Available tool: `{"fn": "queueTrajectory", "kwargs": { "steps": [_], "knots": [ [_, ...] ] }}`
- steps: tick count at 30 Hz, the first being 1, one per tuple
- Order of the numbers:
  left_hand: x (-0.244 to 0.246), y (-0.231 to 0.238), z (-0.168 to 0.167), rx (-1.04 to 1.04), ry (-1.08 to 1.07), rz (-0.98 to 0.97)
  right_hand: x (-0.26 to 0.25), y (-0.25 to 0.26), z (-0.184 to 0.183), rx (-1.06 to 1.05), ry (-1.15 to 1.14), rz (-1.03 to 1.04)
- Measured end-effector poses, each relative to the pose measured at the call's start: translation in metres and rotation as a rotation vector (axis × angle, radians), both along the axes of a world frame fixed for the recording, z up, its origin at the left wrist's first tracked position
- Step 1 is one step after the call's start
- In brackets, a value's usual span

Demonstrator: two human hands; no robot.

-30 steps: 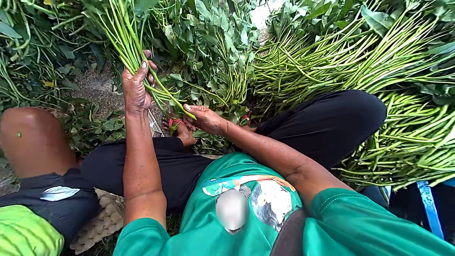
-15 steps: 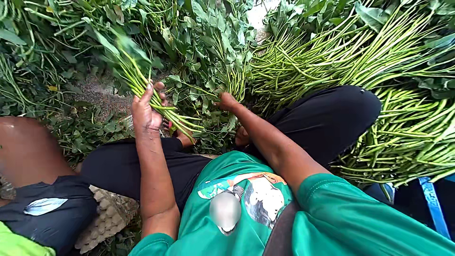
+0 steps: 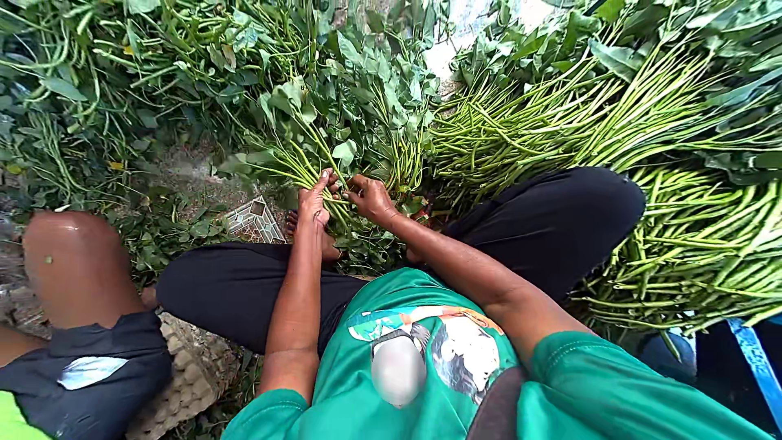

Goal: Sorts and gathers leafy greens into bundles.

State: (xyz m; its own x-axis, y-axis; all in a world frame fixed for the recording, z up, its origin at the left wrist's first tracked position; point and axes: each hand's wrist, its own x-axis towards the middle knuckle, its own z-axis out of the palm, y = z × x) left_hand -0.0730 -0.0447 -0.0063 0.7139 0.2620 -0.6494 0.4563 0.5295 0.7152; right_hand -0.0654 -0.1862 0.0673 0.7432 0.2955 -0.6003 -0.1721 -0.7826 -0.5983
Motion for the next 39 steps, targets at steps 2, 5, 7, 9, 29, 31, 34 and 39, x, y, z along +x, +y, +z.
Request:
{"fn": "queueTrajectory", "kwargs": {
  "steps": [2,5,7,9,29,31,34,39],
  "knots": [
    [-0.002,-0.002,0.000,0.035,0.010,-0.026,-0.011,-0.009,-0.043,0.185,-0.335,-0.023],
    [-0.004,-0.002,0.002,0.059,0.023,-0.075,-0.006,-0.013,-0.083,0.393,-0.397,-0.027],
    [-0.004,-0.002,0.001,0.047,0.014,-0.094,-0.005,-0.010,-0.084,0.376,-0.373,-0.026],
    [-0.003,-0.004,0.002,0.059,0.020,-0.085,-0.005,-0.006,-0.080,0.348,-0.372,-0.048],
    [0.012,0.053,0.032,0.426,-0.091,-0.180,-0.026,-0.042,-0.069,0.028,-0.264,0.505],
    [0.013,0.059,0.034,0.502,-0.107,-0.266,-0.022,-0.048,-0.069,0.022,-0.301,0.457],
    [0.012,0.058,0.037,0.527,-0.149,-0.412,-0.009,-0.038,-0.062,0.270,-0.521,0.337],
    [0.011,0.050,0.040,0.357,-0.221,-0.547,-0.009,-0.010,-0.066,0.438,-0.552,0.441]
  ]
}}
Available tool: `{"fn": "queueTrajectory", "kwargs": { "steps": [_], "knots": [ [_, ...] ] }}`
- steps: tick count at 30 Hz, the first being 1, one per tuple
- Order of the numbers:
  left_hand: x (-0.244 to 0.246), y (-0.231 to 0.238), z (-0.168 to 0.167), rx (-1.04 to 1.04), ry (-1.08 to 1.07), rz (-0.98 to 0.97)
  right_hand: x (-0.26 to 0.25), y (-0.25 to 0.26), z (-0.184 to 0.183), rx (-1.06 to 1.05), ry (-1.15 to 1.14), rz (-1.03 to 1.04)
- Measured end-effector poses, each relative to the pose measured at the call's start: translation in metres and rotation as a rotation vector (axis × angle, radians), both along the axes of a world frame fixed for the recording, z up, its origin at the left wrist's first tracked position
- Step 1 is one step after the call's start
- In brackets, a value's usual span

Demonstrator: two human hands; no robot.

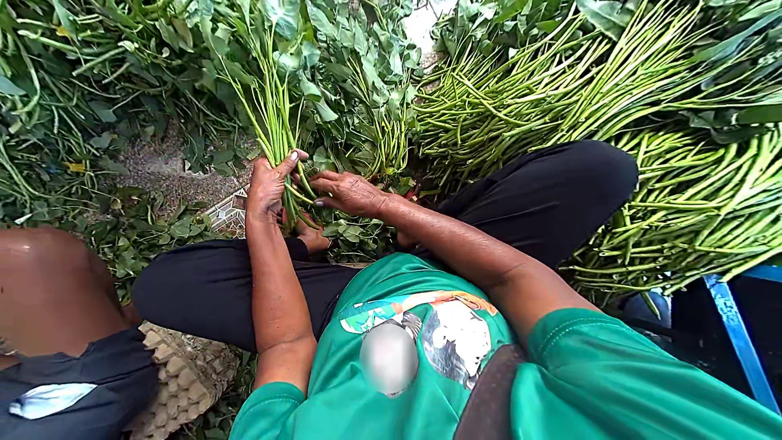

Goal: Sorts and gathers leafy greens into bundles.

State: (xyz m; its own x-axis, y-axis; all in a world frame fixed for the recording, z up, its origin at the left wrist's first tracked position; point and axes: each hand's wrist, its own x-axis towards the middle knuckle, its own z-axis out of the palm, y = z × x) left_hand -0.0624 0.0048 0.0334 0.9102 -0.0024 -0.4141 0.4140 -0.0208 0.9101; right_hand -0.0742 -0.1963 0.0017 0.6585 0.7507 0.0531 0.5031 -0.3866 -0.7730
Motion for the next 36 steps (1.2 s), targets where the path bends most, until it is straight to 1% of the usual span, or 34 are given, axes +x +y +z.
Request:
{"fn": "queueTrajectory", "kwargs": {
  "steps": [2,5,6,7,8,10,11,13,14,16,17,19,21,22,24,26,27,28,30,33,34,36],
  "knots": [
    [0.000,-0.001,-0.002,-0.017,0.002,0.038,-0.009,0.003,-0.005,0.035,-0.051,-0.041],
    [0.001,0.001,-0.003,0.013,-0.003,0.250,-0.020,-0.007,-0.005,0.078,-0.229,-0.240],
    [0.002,0.003,-0.002,0.019,-0.014,0.295,-0.018,-0.012,-0.005,0.085,-0.252,-0.304],
    [0.002,0.005,0.000,0.018,-0.022,0.317,-0.012,-0.017,-0.006,0.084,-0.233,-0.355],
    [0.002,0.005,0.001,0.015,-0.029,0.321,-0.005,-0.022,-0.007,0.058,-0.167,-0.371],
    [0.002,0.001,0.003,0.008,-0.037,0.313,0.009,-0.028,-0.001,-0.046,0.042,-0.279],
    [0.003,-0.002,0.003,0.011,-0.035,0.312,0.013,-0.026,0.000,-0.090,0.091,-0.223],
    [0.004,-0.004,0.002,0.011,-0.033,0.314,0.008,-0.018,-0.005,-0.127,0.057,-0.141],
    [0.004,-0.004,0.001,0.007,-0.041,0.323,0.001,-0.012,-0.008,-0.125,0.030,-0.137],
    [0.005,-0.003,-0.002,-0.003,-0.079,0.373,-0.010,-0.005,-0.014,-0.131,0.024,-0.186],
    [0.005,-0.003,-0.004,-0.004,-0.107,0.410,-0.014,-0.006,-0.018,-0.173,0.035,-0.202],
    [0.005,0.001,-0.008,0.018,-0.145,0.451,-0.013,-0.014,-0.024,-0.342,0.152,-0.211],
    [0.006,0.001,-0.009,0.070,-0.176,0.466,-0.002,-0.028,-0.030,-0.529,0.262,-0.254],
    [0.006,0.001,-0.008,0.078,-0.212,0.474,0.005,-0.038,-0.035,-0.599,0.296,-0.315],
    [0.006,0.005,0.004,0.069,-0.296,0.459,0.017,-0.056,-0.042,-0.642,0.385,-0.483],
    [0.006,0.007,0.011,0.060,-0.346,0.414,0.031,-0.066,-0.043,-0.535,0.431,-0.627],
    [0.005,0.005,0.012,0.045,-0.359,0.402,0.036,-0.067,-0.045,-0.432,0.416,-0.639],
    [0.005,0.003,0.010,0.039,-0.360,0.388,0.039,-0.066,-0.046,-0.293,0.414,-0.613],
    [0.007,0.002,0.003,0.052,-0.340,0.346,0.040,-0.055,-0.038,-0.066,0.456,-0.489],
    [0.009,0.002,-0.006,0.061,-0.314,0.305,0.030,-0.038,-0.024,0.216,0.608,-0.278],
    [0.009,0.003,-0.007,0.055,-0.306,0.306,0.026,-0.033,-0.022,0.286,0.643,-0.232],
    [0.010,0.003,-0.008,0.033,-0.295,0.318,0.019,-0.026,-0.021,0.289,0.620,-0.227]
  ]
}}
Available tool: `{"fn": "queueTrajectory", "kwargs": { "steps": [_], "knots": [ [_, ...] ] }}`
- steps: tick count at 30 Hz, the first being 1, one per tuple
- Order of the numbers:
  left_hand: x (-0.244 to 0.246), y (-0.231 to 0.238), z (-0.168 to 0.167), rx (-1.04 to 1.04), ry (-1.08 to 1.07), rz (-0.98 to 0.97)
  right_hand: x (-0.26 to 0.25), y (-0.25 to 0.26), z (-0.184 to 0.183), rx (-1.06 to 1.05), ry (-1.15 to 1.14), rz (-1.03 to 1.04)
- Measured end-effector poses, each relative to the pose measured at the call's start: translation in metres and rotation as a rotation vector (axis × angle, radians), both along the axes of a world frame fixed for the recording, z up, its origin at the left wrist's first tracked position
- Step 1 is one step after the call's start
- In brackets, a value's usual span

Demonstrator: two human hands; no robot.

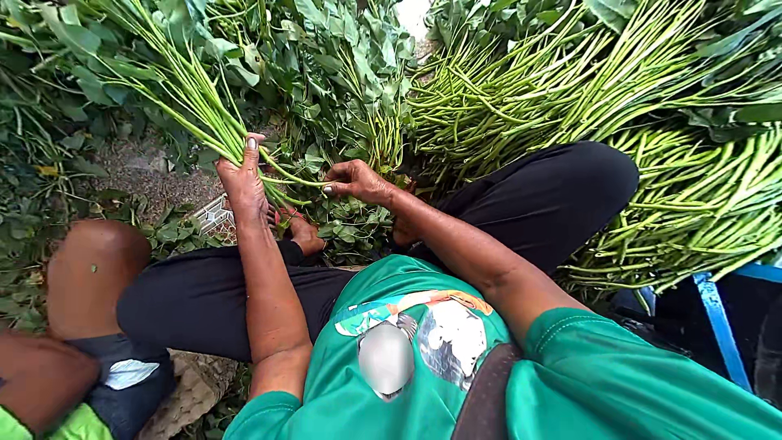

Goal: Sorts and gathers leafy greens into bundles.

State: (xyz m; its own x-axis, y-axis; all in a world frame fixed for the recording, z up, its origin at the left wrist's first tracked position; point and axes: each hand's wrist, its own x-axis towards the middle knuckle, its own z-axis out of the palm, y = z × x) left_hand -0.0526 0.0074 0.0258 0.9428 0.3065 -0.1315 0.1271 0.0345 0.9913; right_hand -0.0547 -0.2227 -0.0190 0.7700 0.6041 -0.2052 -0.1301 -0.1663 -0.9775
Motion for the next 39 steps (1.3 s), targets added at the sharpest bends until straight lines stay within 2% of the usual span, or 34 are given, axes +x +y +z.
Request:
{"fn": "queueTrajectory", "kwargs": {
  "steps": [6,10,13,15,18,21,24,27,28,29,30,31,32,35,37,39],
  "knots": [
    [0.000,-0.021,-0.007,-0.072,-0.018,0.013,-0.001,0.000,-0.006,-0.477,-0.370,0.064],
    [0.000,-0.035,0.005,-0.087,-0.130,0.035,0.024,-0.028,-0.018,-0.899,-0.215,-0.074],
    [0.001,-0.028,0.023,-0.118,-0.182,-0.006,0.037,-0.052,-0.035,-0.975,-0.006,-0.271],
    [-0.003,-0.031,0.019,-0.250,-0.141,-0.063,0.038,-0.054,-0.046,-1.009,0.071,-0.302],
    [-0.025,-0.037,0.014,-0.461,0.102,-0.131,0.036,-0.048,-0.065,-1.095,0.131,-0.281],
    [-0.009,-0.042,0.000,-0.462,0.275,0.021,0.034,-0.047,-0.074,-1.043,0.103,-0.278],
    [0.001,-0.041,-0.017,-0.340,0.293,0.024,0.036,-0.038,-0.059,-0.868,0.085,-0.278],
    [0.001,-0.043,-0.025,-0.300,0.301,-0.040,0.017,-0.017,-0.035,-0.634,-0.070,-0.284],
    [0.002,-0.044,-0.027,-0.297,0.312,-0.059,0.006,-0.008,-0.014,-0.610,-0.152,-0.275],
    [0.002,-0.046,-0.028,-0.286,0.332,-0.065,-0.007,0.002,0.026,-0.657,-0.175,-0.224],
    [0.002,-0.047,-0.030,-0.274,0.363,-0.059,-0.005,0.015,0.097,-0.807,0.090,-0.027],
    [0.001,-0.048,-0.031,-0.264,0.400,-0.056,-0.018,0.023,0.127,-0.831,0.069,-0.037],
    [0.000,-0.049,-0.034,-0.261,0.432,-0.056,-0.031,0.025,0.132,-0.812,-0.026,-0.063],
    [-0.004,-0.051,-0.042,-0.267,0.466,-0.039,-0.045,0.023,0.120,-0.795,-0.265,-0.040],
    [-0.005,-0.051,-0.042,-0.240,0.462,-0.047,-0.042,0.022,0.119,-0.802,-0.299,-0.001],
    [-0.005,-0.048,-0.044,-0.178,0.433,-0.080,-0.028,0.018,0.113,-0.819,-0.240,0.129]
  ]
}}
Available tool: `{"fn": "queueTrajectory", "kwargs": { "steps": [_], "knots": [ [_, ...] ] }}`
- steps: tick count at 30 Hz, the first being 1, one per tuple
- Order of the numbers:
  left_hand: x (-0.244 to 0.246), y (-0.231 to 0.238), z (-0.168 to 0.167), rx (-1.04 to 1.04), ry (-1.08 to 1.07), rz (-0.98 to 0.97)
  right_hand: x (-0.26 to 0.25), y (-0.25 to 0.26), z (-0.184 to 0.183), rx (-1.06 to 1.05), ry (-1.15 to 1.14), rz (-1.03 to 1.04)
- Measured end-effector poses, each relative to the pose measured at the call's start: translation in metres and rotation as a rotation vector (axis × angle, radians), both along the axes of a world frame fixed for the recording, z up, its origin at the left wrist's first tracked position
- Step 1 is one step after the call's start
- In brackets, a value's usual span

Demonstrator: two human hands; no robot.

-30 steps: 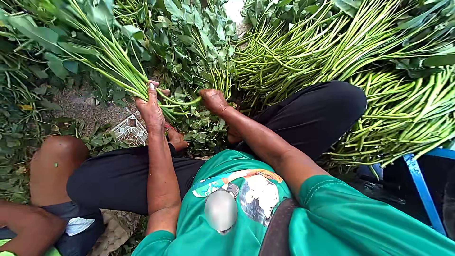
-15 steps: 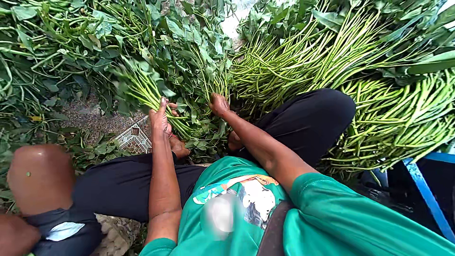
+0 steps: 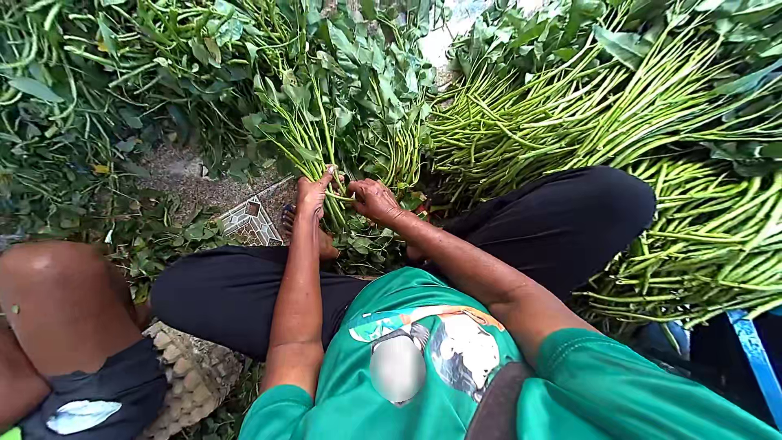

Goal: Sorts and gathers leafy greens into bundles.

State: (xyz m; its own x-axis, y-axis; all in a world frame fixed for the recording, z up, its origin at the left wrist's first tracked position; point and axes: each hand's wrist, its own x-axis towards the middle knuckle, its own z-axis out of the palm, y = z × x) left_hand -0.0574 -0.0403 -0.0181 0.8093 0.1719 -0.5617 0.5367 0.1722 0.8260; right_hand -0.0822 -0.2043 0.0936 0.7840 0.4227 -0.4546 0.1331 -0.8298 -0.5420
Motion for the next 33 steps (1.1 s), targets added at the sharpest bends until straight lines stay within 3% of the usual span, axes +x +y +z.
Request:
{"fn": "queueTrajectory", "kwargs": {
  "steps": [1,2,4,6,11,16,20,22,24,28,30,33],
  "knots": [
    [0.000,0.002,0.000,0.025,-0.020,-0.031,0.012,-0.007,-0.026,0.045,0.031,0.074],
    [0.001,0.003,0.001,0.044,-0.035,-0.055,0.018,-0.018,-0.078,0.217,-0.075,0.102],
    [0.000,0.003,0.004,0.065,-0.038,-0.083,0.040,-0.029,-0.116,0.286,0.070,0.153],
    [0.000,0.002,0.005,0.098,-0.023,-0.120,0.048,-0.031,-0.117,0.305,0.235,0.084],
    [-0.004,-0.003,0.006,0.180,-0.010,-0.095,0.030,-0.008,-0.115,0.722,0.547,-0.403],
    [0.000,-0.001,-0.001,0.182,0.002,-0.029,0.025,0.020,-0.124,0.652,0.252,-0.595],
    [0.000,-0.005,0.008,0.066,0.029,0.077,0.022,0.031,-0.119,0.834,0.101,-0.719],
    [0.001,0.001,0.007,0.027,-0.008,0.136,0.019,0.028,-0.117,0.877,0.054,-0.658],
    [0.005,0.015,0.010,0.038,-0.064,0.159,0.016,0.012,-0.114,0.751,0.055,-0.471],
    [0.007,0.039,0.019,0.154,-0.111,0.100,0.022,-0.031,-0.143,0.092,0.263,0.011],
    [0.007,0.036,0.023,0.195,-0.144,0.043,0.025,-0.043,-0.157,-0.151,0.331,0.015],
    [0.005,0.023,0.027,0.215,-0.170,-0.061,0.044,-0.054,-0.152,-0.179,0.247,-0.183]
  ]
}}
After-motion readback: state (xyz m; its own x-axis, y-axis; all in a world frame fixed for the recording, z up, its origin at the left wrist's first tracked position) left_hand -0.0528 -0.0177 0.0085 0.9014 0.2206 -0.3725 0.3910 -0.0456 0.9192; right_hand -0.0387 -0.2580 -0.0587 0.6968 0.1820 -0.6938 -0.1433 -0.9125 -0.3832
